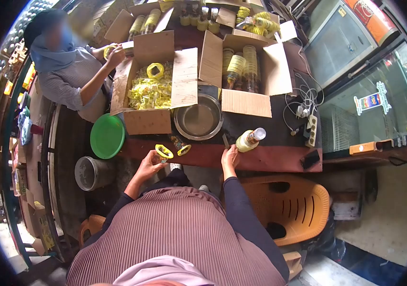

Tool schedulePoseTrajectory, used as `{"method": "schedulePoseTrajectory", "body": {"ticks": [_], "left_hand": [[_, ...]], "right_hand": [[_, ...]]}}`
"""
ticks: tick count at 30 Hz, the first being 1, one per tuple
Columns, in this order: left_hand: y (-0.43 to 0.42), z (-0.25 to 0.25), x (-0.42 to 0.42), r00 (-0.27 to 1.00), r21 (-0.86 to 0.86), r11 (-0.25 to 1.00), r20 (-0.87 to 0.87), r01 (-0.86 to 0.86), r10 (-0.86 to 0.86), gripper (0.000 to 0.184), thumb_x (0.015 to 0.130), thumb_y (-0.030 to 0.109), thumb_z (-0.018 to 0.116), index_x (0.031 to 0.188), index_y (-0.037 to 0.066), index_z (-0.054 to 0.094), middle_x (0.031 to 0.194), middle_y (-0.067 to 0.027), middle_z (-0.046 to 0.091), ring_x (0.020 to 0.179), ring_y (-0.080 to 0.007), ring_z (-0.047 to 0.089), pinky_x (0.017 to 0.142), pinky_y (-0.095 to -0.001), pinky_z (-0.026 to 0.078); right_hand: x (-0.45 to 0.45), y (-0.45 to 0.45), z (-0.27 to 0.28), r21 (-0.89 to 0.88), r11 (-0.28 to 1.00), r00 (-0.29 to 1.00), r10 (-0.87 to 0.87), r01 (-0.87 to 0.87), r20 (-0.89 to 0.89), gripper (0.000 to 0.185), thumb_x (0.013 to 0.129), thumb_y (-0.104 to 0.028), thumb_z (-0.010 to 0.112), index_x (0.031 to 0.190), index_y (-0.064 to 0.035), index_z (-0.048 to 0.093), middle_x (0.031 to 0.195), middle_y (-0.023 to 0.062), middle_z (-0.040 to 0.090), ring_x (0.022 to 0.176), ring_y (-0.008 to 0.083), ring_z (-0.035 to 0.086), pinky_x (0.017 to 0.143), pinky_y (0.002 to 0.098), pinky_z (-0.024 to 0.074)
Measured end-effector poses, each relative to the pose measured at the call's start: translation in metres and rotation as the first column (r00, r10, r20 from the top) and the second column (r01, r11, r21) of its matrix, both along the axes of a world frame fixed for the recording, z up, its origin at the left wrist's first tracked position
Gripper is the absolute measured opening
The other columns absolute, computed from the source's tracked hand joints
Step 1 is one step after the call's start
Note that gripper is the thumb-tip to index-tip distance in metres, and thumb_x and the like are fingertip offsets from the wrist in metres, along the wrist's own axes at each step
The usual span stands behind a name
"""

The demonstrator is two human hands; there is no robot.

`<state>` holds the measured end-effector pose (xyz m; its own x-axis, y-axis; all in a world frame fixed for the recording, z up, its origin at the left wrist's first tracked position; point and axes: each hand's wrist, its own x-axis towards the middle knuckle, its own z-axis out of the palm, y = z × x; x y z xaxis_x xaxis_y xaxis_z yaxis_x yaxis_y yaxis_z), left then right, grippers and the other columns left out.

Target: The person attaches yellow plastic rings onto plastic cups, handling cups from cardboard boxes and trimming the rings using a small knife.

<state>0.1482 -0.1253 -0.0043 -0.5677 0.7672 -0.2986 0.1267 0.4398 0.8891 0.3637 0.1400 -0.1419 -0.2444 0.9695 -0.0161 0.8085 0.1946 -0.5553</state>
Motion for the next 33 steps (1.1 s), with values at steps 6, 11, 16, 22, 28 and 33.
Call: {"method": "schedulePoseTrajectory", "body": {"ticks": [6, 11, 16, 22, 28, 33], "left_hand": [[-0.017, -0.001, 0.008, 0.998, -0.035, 0.997, -0.009, -0.063, 0.063, 0.049, 0.079, 0.013, 0.076, 0.117, 0.004, 0.048, 0.095, -0.0017, 0.062, 0.084, -0.0073, 0.057, 0.077, -0.0252, 0.049], [-0.025, -0.004, 0.021, 0.994, 0.02, 0.995, 0.048, -0.103, 0.102, 0.048, 0.079, 0.012, 0.075, 0.117, 0.004, 0.047, 0.094, -0.0012, 0.061, 0.08, -0.0052, 0.055, 0.072, -0.0229, 0.048], [-0.022, 0.003, 0.032, 0.996, -0.029, 0.996, 0.042, -0.083, 0.084, 0.05, 0.079, 0.014, 0.076, 0.117, 0.004, 0.046, 0.09, -0.0051, 0.064, 0.081, -0.009, 0.059, 0.072, -0.0259, 0.049], [-0.011, 0.021, 0.055, 0.999, 0.002, 0.999, 0.012, -0.041, 0.041, 0.054, 0.077, 0.016, 0.077, 0.118, 0.002, 0.045, 0.097, -0.0091, 0.067, 0.089, -0.0145, 0.064, 0.082, -0.0312, 0.051], [0.009, 0.024, 0.059, 1.0, 0.179, 0.984, -0.019, -0.02, 0.024, 0.055, 0.075, 0.019, 0.079, 0.118, 0.005, 0.047, 0.097, -0.0061, 0.064, 0.09, -0.0116, 0.061, 0.082, -0.0296, 0.049], [0.036, 0.052, 0.048, 0.995, 0.352, 0.936, -0.094, 0.002, 0.034, 0.057, 0.073, 0.015, 0.08, 0.118, 0.003, 0.047, 0.102, -0.0052, 0.062, 0.095, -0.0126, 0.059, 0.088, -0.0295, 0.047]], "right_hand": [[-0.012, 0.006, -0.007, -0.118, 0.983, 0.99, -0.132, 0.138, 0.054, 0.019, 0.079, -0.019, 0.065, 0.092, -0.0073, 0.057, 0.095, 0.0153, 0.066, 0.09, 0.0358, 0.063, 0.076, 0.0468, 0.05], [-0.009, 0.01, -0.001, -0.078, 0.996, 0.987, -0.034, 0.047, 0.159, 0.024, 0.079, -0.023, 0.065, 0.093, -0.0047, 0.059, 0.093, 0.0173, 0.066, 0.088, 0.0371, 0.064, 0.076, 0.0475, 0.051], [-0.007, 0.012, 0.004, 0.01, 0.997, 0.977, 0.067, -0.071, 0.204, 0.016, 0.079, -0.016, 0.062, 0.087, -0.0017, 0.06, 0.088, 0.0181, 0.066, 0.085, 0.0367, 0.065, 0.073, 0.0457, 0.0528], [0.007, 0.007, 0.008, 0.092, 0.975, 0.977, 0.195, -0.202, 0.084, 0.011, 0.08, -0.017, 0.063, 0.083, -0.0075, 0.058, 0.086, 0.0164, 0.061, 0.084, 0.0362, 0.062, 0.071, 0.0465, 0.0495], [0.027, -0.002, 0.002, -0.215, 0.94, 0.923, 0.185, -0.267, -0.338, 0.011, 0.084, -0.015, 0.063, 0.084, -0.0055, 0.058, 0.079, 0.0113, 0.061, 0.075, 0.0252, 0.062, 0.068, 0.0383, 0.0496], [0.036, -0.028, 0.089, -0.484, 0.729, 0.647, -0.075, -0.484, -0.759, 0.005, 0.093, -0.006, 0.055, 0.096, -0.003, 0.052, 0.088, 0.0074, 0.064, 0.074, 0.0126, 0.06, 0.069, 0.0274, 0.0513]]}}
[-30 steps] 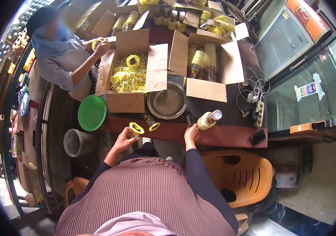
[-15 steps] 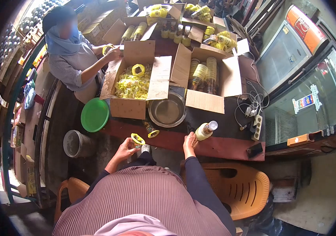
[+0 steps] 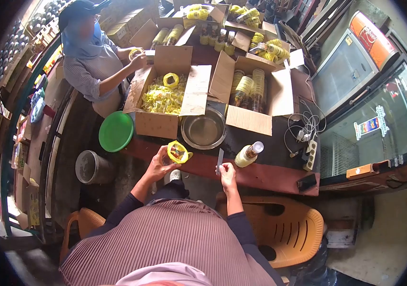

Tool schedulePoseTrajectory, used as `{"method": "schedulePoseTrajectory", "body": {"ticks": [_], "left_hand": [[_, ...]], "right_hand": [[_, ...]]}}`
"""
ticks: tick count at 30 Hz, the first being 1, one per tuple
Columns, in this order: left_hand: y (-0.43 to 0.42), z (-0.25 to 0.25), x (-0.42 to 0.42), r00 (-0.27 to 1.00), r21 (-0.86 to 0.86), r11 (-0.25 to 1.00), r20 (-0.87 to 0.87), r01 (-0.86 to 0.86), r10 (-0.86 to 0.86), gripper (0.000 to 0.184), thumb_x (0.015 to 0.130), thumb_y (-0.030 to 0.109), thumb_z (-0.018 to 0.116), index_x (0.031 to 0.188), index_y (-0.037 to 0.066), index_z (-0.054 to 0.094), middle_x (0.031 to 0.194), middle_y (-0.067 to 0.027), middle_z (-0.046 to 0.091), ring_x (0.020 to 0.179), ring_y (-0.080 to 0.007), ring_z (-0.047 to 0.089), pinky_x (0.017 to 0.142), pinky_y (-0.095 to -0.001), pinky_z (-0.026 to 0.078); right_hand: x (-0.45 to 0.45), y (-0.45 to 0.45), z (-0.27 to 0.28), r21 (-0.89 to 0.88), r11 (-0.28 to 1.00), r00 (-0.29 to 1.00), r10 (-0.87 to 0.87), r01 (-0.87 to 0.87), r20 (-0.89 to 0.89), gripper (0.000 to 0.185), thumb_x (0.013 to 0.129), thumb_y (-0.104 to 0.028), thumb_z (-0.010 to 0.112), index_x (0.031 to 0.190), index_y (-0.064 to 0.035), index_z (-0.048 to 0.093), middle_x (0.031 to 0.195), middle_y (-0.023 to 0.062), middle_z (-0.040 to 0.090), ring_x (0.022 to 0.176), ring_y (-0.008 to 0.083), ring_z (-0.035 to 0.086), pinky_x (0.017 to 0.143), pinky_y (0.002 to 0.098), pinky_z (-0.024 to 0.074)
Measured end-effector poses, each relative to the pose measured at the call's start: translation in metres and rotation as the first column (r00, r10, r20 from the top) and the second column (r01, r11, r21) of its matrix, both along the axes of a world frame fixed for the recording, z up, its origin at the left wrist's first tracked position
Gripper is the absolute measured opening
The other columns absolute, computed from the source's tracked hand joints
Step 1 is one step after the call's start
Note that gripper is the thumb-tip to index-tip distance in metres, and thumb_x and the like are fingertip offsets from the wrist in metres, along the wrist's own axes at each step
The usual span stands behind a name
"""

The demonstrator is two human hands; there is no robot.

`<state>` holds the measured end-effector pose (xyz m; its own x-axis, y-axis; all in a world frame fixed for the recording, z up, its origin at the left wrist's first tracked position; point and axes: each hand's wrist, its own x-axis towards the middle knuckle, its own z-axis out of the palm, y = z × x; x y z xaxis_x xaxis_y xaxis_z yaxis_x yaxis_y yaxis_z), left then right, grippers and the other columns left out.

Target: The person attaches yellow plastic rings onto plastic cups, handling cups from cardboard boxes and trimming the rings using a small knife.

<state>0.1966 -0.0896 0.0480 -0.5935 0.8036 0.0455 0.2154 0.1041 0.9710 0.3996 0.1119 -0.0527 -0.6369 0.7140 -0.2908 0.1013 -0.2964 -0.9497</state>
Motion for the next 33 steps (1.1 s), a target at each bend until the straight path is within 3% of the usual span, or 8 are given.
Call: {"method": "schedulePoseTrajectory", "body": {"ticks": [2, 6, 12, 14, 19, 22, 25, 33], "left_hand": [[0.011, 0.001, -0.009, 0.978, 0.149, 0.989, -0.207, 0.015, 0.017, 0.053, 0.072, 0.017, 0.08, 0.114, 0.004, 0.049, 0.093, -0.0085, 0.064, 0.085, -0.0171, 0.062, 0.08, -0.0287, 0.049], [0.023, 0.031, -0.018, 0.851, 0.086, 0.996, -0.521, -0.011, 0.055, 0.055, 0.066, 0.015, 0.081, 0.11, 0.003, 0.051, 0.101, -0.0114, 0.06, 0.095, -0.0297, 0.059, 0.083, -0.0381, 0.047], [0.037, 0.065, -0.041, 0.902, 0.011, 0.999, -0.431, 0.043, -0.034, 0.06, 0.065, 0.017, 0.079, 0.114, 0.004, 0.048, 0.102, -0.0164, 0.057, 0.098, -0.036, 0.056, 0.084, -0.0404, 0.046], [0.039, 0.062, -0.054, 0.922, -0.032, 0.996, -0.377, 0.082, -0.087, 0.06, 0.066, 0.017, 0.079, 0.115, 0.003, 0.047, 0.102, -0.0185, 0.057, 0.099, -0.0371, 0.056, 0.085, -0.0409, 0.046], [0.047, 0.066, -0.086, 0.824, -0.069, 0.993, -0.555, 0.092, -0.115, 0.063, 0.067, 0.017, 0.076, 0.12, 0.003, 0.046, 0.106, -0.0194, 0.056, 0.102, -0.0369, 0.055, 0.087, -0.0422, 0.044], [0.051, 0.072, -0.105, 0.796, -0.108, 0.987, -0.585, 0.118, -0.159, 0.064, 0.067, 0.019, 0.078, 0.122, 0.005, 0.047, 0.107, -0.0172, 0.058, 0.103, -0.0369, 0.056, 0.09, -0.0426, 0.044], [0.053, 0.084, -0.123, 0.778, -0.136, 0.975, -0.588, 0.178, -0.224, 0.064, 0.067, 0.024, 0.079, 0.121, 0.005, 0.049, 0.108, -0.018, 0.06, 0.102, -0.0373, 0.057, 0.088, -0.0422, 0.046], [0.059, 0.071, -0.163, 0.756, -0.213, 0.942, -0.563, 0.26, -0.336, 0.065, 0.063, 0.034, 0.081, 0.113, 0.002, 0.054, 0.091, -0.0186, 0.064, 0.086, -0.0341, 0.064, 0.073, -0.0402, 0.05]], "right_hand": [[-0.001, -0.007, 0.041, -0.05, 0.999, 0.999, -0.003, 0.001, -0.042, 0.007, 0.091, -0.005, 0.056, 0.096, -0.0029, 0.052, 0.09, 0.007, 0.064, 0.077, 0.0119, 0.06, 0.07, 0.0273, 0.0517], [-0.011, -0.018, 0.095, -0.072, 0.996, 0.989, 0.048, -0.059, -0.139, 0.014, 0.087, -0.002, 0.062, 0.099, -0.0041, 0.053, 0.095, 0.0043, 0.063, 0.084, 0.01, 0.06, 0.076, 0.0259, 0.0513], [-0.043, -0.028, 0.141, 0.022, 0.993, 0.983, 0.119, -0.118, -0.138, 0.025, 0.083, -0.002, 0.067, 0.108, -0.0016, 0.062, 0.098, 0.0027, 0.065, 0.089, 0.0082, 0.059, 0.08, 0.0235, 0.0486], [-0.054, -0.028, 0.14, 0.226, 0.965, 0.987, 0.149, -0.132, -0.056, 0.021, 0.083, -0.002, 0.068, 0.104, -0.0018, 0.064, 0.093, 0.0016, 0.065, 0.086, 0.0077, 0.058, 0.079, 0.0238, 0.048], [-0.088, -0.034, 0.155, 0.44, 0.897, 0.995, 0.071, -0.035, -0.064, 0.015, 0.084, -0.001, 0.066, 0.099, -0.0016, 0.066, 0.089, 0.0018, 0.062, 0.081, 0.0101, 0.059, 0.074, 0.0257, 0.0489], [-0.11, -0.04, 0.177, 0.645, 0.764, 1.0, 0.028, -0.03, 0.013, 0.019, 0.081, 0.003, 0.065, 0.099, -0.004, 0.066, 0.088, 0.0047, 0.059, 0.081, 0.0178, 0.06, 0.074, 0.0304, 0.0503], [-0.133, -0.045, 0.187, 0.889, 0.451, 0.99, -0.063, -0.082, 0.124, 0.022, 0.077, 0.001, 0.065, 0.097, -0.0076, 0.067, 0.084, 0.0057, 0.056, 0.084, 0.0257, 0.056, 0.076, 0.0385, 0.0478], [-0.164, -0.048, 0.185, 0.97, -0.004, 0.959, -0.152, -0.243, 0.24, 0.021, 0.077, -0.007, 0.063, 0.097, -0.0122, 0.069, 0.083, 0.0021, 0.053, 0.081, 0.0202, 0.053, 0.07, 0.0335, 0.0431]]}}
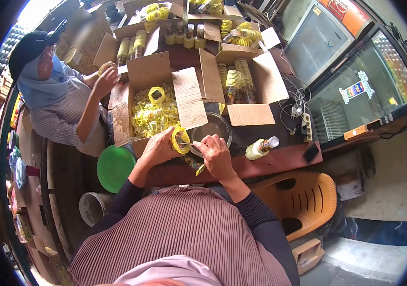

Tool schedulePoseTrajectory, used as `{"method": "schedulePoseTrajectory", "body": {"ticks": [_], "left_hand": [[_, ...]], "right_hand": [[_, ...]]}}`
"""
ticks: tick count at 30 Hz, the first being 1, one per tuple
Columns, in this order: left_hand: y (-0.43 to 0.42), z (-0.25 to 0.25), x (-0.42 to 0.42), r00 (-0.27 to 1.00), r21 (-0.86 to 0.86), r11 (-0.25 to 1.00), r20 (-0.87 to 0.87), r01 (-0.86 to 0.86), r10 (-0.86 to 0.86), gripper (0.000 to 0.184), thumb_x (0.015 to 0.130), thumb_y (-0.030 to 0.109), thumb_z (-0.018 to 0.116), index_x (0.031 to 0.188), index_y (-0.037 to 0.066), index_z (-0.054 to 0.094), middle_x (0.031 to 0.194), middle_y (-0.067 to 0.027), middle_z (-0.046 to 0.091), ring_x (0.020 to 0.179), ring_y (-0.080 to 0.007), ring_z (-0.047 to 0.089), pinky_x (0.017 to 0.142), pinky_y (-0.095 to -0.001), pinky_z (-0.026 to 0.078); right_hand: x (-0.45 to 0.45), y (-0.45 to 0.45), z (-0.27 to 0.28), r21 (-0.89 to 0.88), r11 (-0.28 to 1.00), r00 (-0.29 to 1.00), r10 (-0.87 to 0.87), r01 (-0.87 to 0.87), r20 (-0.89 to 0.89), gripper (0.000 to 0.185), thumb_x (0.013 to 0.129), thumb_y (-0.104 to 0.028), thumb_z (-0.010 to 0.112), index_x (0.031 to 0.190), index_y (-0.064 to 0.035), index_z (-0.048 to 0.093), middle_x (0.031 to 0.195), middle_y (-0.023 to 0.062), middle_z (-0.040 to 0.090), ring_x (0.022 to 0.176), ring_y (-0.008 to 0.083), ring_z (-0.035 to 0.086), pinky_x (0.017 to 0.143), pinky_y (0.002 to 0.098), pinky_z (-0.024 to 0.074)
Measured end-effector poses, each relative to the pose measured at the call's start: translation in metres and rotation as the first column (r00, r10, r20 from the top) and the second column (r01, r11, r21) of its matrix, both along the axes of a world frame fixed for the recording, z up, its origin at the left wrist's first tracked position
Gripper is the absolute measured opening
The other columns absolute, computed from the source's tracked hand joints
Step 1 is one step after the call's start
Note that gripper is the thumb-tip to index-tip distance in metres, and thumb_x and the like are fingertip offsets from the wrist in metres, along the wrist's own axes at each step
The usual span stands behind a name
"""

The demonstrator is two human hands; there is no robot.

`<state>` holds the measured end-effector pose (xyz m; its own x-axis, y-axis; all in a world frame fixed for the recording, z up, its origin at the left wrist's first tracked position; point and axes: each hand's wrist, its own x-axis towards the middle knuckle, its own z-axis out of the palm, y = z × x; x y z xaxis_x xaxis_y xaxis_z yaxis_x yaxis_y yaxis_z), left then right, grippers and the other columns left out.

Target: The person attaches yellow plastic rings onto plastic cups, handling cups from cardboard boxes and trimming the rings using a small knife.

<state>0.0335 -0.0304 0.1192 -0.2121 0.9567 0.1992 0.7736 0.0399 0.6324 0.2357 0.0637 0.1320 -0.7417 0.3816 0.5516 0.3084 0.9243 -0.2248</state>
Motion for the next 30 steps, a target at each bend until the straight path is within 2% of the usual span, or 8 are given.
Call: {"method": "schedulePoseTrajectory", "body": {"ticks": [5, 11, 17, 19, 20, 21, 24, 30], "left_hand": [[0.007, -0.002, -0.017, 0.997, -0.07, 0.996, 0.052, 0.053, -0.049, 0.065, 0.062, 0.032, 0.08, 0.112, 0.0, 0.054, 0.087, -0.019, 0.065, 0.081, -0.0345, 0.065, 0.071, -0.0405, 0.05], [0.018, 0.014, -0.032, 0.965, -0.108, 0.985, 0.238, 0.135, -0.107, 0.065, 0.064, 0.03, 0.077, 0.117, 0.0, 0.053, 0.093, -0.0208, 0.066, 0.086, -0.0348, 0.064, 0.075, -0.0387, 0.051], [0.026, -0.03, -0.069, 0.881, -0.06, 0.932, 0.353, 0.356, -0.314, 0.059, 0.068, 0.032, 0.078, 0.114, 0.002, 0.057, 0.089, -0.0136, 0.067, 0.077, -0.0255, 0.065, 0.073, -0.0361, 0.05], [0.025, -0.028, -0.074, 0.703, -0.232, 0.86, 0.687, 0.454, -0.185, 0.055, 0.069, 0.033, 0.078, 0.111, 0.003, 0.06, 0.087, -0.0104, 0.066, 0.074, -0.0209, 0.061, 0.071, -0.0346, 0.049], [0.024, -0.035, -0.075, 0.637, -0.167, 0.869, 0.745, 0.466, -0.198, 0.053, 0.07, 0.035, 0.077, 0.109, 0.003, 0.061, 0.085, -0.0098, 0.064, 0.074, -0.0182, 0.057, 0.07, -0.0339, 0.048], [0.025, -0.038, -0.076, 0.637, -0.173, 0.866, 0.745, 0.469, -0.195, 0.053, 0.07, 0.035, 0.077, 0.109, 0.003, 0.061, 0.085, -0.0098, 0.064, 0.074, -0.0182, 0.057, 0.07, -0.0339, 0.048], [0.027, -0.037, -0.077, 0.885, -0.251, 0.899, 0.398, 0.359, -0.242, 0.053, 0.07, 0.036, 0.077, 0.104, 0.0, 0.059, 0.086, -0.0128, 0.064, 0.079, -0.02, 0.061, 0.072, -0.0351, 0.048], [0.034, -0.041, -0.075, 0.875, -0.347, 0.867, 0.449, 0.357, -0.18, 0.055, 0.069, 0.036, 0.079, 0.103, -0.001, 0.058, 0.083, -0.0166, 0.066, 0.077, -0.0246, 0.064, 0.069, -0.037, 0.049]], "right_hand": [[-0.006, 0.002, -0.005, 0.139, 0.989, 0.99, 0.027, -0.046, 0.139, 0.022, 0.079, -0.013, 0.059, 0.098, -0.0081, 0.068, 0.085, 0.0051, 0.053, 0.082, 0.0213, 0.052, 0.07, 0.035, 0.0431], [-0.022, 0.016, -0.016, 0.211, 0.97, 0.987, 0.09, -0.117, 0.132, 0.021, 0.079, -0.014, 0.059, 0.097, -0.0073, 0.067, 0.086, 0.0061, 0.052, 0.083, 0.0214, 0.052, 0.07, 0.0354, 0.0431], [-0.042, 0.023, -0.024, 0.006, 0.988, 0.977, 0.152, -0.155, 0.146, 0.02, 0.079, -0.012, 0.059, 0.096, -0.0064, 0.067, 0.084, 0.0048, 0.052, 0.082, 0.0213, 0.052, 0.068, 0.0348, 0.0436], [-0.047, 0.021, -0.024, -0.091, 0.984, 0.978, 0.166, -0.155, 0.124, 0.02, 0.079, -0.012, 0.059, 0.096, -0.006, 0.068, 0.084, 0.0045, 0.052, 0.082, 0.0212, 0.052, 0.069, 0.0345, 0.0435], [-0.049, 0.019, -0.024, -0.031, 0.988, 0.979, 0.151, -0.148, 0.139, 0.019, 0.079, -0.012, 0.059, 0.095, -0.0061, 0.067, 0.084, 0.0048, 0.052, 0.083, 0.0213, 0.052, 0.069, 0.0344, 0.0434], [-0.051, 0.016, -0.026, 0.027, 0.99, 0.979, 0.134, -0.14, 0.153, 0.018, 0.08, -0.011, 0.058, 0.095, -0.0061, 0.067, 0.084, 0.005, 0.052, 0.083, 0.0214, 0.052, 0.069, 0.0344, 0.0433], [-0.053, 0.013, -0.039, 0.061, 0.987, 0.985, 0.142, -0.149, 0.101, 0.018, 0.073, -0.004, 0.06, 0.091, -0.0045, 0.065, 0.082, 0.0078, 0.051, 0.078, 0.0251, 0.051, 0.068, 0.0371, 0.0422], [-0.058, 0.01, -0.063, -0.084, 0.996, 0.999, 0.024, -0.02, 0.036, 0.02, 0.074, -0.004, 0.059, 0.093, -0.0068, 0.066, 0.081, 0.0069, 0.05, 0.079, 0.0243, 0.051, 0.069, 0.0362, 0.0419]]}}
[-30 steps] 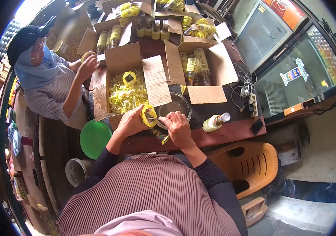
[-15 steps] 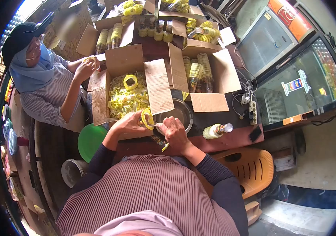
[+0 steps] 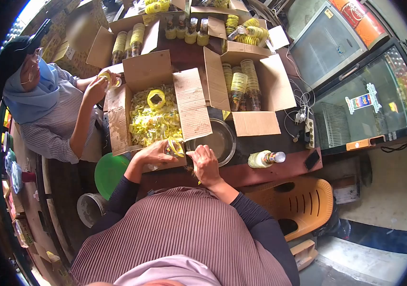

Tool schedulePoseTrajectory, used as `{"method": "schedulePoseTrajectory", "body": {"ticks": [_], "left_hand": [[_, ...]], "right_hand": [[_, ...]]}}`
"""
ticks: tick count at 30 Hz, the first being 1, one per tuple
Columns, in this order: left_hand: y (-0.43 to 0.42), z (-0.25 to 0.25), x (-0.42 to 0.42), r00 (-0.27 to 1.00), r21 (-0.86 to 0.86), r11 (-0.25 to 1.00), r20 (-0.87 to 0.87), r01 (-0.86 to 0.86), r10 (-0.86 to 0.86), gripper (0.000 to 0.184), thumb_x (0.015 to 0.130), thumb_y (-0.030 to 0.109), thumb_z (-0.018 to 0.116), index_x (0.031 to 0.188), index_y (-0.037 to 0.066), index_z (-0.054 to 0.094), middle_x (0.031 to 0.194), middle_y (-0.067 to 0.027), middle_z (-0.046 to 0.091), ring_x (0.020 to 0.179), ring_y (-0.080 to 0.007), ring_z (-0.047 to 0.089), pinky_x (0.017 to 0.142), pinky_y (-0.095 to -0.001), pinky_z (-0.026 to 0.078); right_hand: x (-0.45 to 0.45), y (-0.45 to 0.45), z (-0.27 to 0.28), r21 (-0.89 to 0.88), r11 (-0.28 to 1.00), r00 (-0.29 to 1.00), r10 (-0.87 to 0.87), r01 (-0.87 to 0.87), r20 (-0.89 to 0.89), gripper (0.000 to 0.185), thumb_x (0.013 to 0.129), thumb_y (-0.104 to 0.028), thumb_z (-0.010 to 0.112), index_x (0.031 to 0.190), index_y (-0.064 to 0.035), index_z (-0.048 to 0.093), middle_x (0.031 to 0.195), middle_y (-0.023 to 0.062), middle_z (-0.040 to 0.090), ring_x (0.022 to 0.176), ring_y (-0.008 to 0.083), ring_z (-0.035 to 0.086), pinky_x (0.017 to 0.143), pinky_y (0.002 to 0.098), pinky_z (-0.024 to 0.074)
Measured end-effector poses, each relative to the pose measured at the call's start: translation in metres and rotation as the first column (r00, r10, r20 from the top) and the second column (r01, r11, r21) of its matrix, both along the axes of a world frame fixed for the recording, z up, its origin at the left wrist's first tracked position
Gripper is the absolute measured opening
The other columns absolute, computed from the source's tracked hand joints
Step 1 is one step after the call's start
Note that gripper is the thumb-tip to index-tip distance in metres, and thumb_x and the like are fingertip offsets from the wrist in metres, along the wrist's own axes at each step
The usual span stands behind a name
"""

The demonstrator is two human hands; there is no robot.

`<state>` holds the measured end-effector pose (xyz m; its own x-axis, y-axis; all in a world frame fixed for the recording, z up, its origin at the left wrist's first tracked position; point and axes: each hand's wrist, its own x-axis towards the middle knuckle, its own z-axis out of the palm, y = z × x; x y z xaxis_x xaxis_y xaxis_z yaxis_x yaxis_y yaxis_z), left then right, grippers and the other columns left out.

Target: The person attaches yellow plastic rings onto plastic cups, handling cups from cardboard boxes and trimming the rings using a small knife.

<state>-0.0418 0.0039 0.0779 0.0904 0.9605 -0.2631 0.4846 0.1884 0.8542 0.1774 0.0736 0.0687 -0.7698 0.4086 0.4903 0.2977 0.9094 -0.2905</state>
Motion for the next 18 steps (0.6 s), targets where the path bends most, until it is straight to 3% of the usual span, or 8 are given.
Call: {"method": "schedulePoseTrajectory", "body": {"ticks": [2, 5, 6, 7, 9, 11, 13, 18], "left_hand": [[0.003, 0.0, 0.003, 0.994, -0.072, 0.997, -0.112, 0.012, -0.02, 0.055, 0.068, 0.036, 0.078, 0.102, -0.002, 0.057, 0.083, -0.0178, 0.065, 0.078, -0.0269, 0.064, 0.07, -0.0384, 0.049], [0.006, -0.013, 0.003, 0.972, -0.032, 0.995, -0.213, 0.099, -0.104, 0.054, 0.07, 0.035, 0.078, 0.103, -0.002, 0.056, 0.084, -0.0189, 0.064, 0.071, -0.0257, 0.065, 0.066, -0.0378, 0.05], [0.002, -0.004, 0.003, 0.998, 0.01, 0.998, 0.03, 0.062, -0.062, 0.046, 0.071, 0.032, 0.075, 0.096, -0.001, 0.057, 0.069, -0.0089, 0.062, 0.061, -0.0147, 0.061, 0.055, -0.033, 0.049], [0.0, 0.0, 0.005, 0.997, 0.008, 0.998, 0.029, 0.065, -0.065, 0.046, 0.071, 0.032, 0.075, 0.096, -0.001, 0.057, 0.069, -0.0089, 0.062, 0.061, -0.0147, 0.061, 0.055, -0.033, 0.049], [-0.003, 0.002, 0.011, 0.886, -0.239, 0.971, 0.445, -0.023, 0.131, 0.049, 0.071, 0.03, 0.076, 0.103, -0.001, 0.056, 0.073, -0.0098, 0.063, 0.061, -0.0143, 0.061, 0.054, -0.0317, 0.049], [0.004, -0.004, 0.017, 0.916, -0.2, 0.98, 0.395, 0.016, 0.066, 0.051, 0.071, 0.029, 0.077, 0.108, 0.001, 0.056, 0.073, -0.0093, 0.064, 0.062, -0.0133, 0.06, 0.054, -0.0296, 0.049], [0.003, -0.022, 0.021, 0.983, 0.175, 0.979, 0.167, -0.107, 0.078, 0.048, 0.073, 0.03, 0.077, 0.108, 0.004, 0.057, 0.073, -0.0063, 0.063, 0.061, -0.0112, 0.059, 0.054, -0.0266, 0.048], [-0.006, -0.012, 0.016, 0.896, -0.09, 0.991, 0.425, -0.102, 0.131, 0.05, 0.076, 0.025, 0.078, 0.109, 0.001, 0.05, 0.073, -0.003, 0.059, 0.057, -0.0075, 0.054, 0.051, -0.0239, 0.045]], "right_hand": [[0.001, -0.004, -0.003, -0.078, 0.996, 0.998, -0.052, 0.051, -0.016, 0.021, 0.074, -0.004, 0.059, 0.094, -0.0076, 0.066, 0.08, 0.0064, 0.05, 0.079, 0.024, 0.051, 0.069, 0.036, 0.0418], [0.003, -0.007, -0.005, 0.086, 0.996, 0.997, -0.006, 0.0, 0.073, 0.015, 0.08, -0.01, 0.059, 0.093, -0.0069, 0.067, 0.083, 0.0053, 0.05, 0.081, 0.0213, 0.051, 0.069, 0.0334, 0.0425], [0.005, -0.005, -0.005, 0.117, 0.993, 0.997, 0.016, -0.025, 0.071, 0.015, 0.081, -0.011, 0.059, 0.093, -0.007, 0.067, 0.083, 0.005, 0.05, 0.08, 0.0212, 0.051, 0.069, 0.0336, 0.0423], [0.007, -0.003, -0.004, 0.147, 0.988, 0.997, 0.038, -0.048, 0.07, 0.014, 0.081, -0.011, 0.059, 0.092, -0.0072, 0.067, 0.082, 0.0046, 0.049, 0.08, 0.021, 0.051, 0.068, 0.0337, 0.0422], [0.006, 0.003, -0.006, 0.159, 0.987, 0.995, 0.022, -0.037, 0.094, 0.015, 0.08, -0.011, 0.06, 0.093, -0.0071, 0.066, 0.082, 0.0045, 0.049, 0.08, 0.0212, 0.051, 0.068, 0.034, 0.0422], [0.0, 0.011, -0.006, 0.026, 0.995, 0.995, -0.096, 0.095, 0.028, 0.018, 0.077, -0.01, 0.061, 0.095, -0.0065, 0.066, 0.081, 0.0047, 0.049, 0.08, 0.0218, 0.051, 0.069, 0.0347, 0.0425], [-0.001, 0.012, -0.007, -0.012, 0.992, 0.991, -0.128, 0.129, 0.03, 0.019, 0.077, -0.008, 0.062, 0.095, -0.0073, 0.066, 0.08, 0.0048, 0.049, 0.08, 0.0222, 0.051, 0.07, 0.0351, 0.043], [0.0, 0.015, -0.004, -0.014, 1.0, 1.0, -0.015, 0.015, -0.009, 0.018, 0.078, -0.006, 0.061, 0.095, -0.0105, 0.066, 0.081, 0.0042, 0.049, 0.08, 0.0222, 0.051, 0.071, 0.0353, 0.0433]]}}
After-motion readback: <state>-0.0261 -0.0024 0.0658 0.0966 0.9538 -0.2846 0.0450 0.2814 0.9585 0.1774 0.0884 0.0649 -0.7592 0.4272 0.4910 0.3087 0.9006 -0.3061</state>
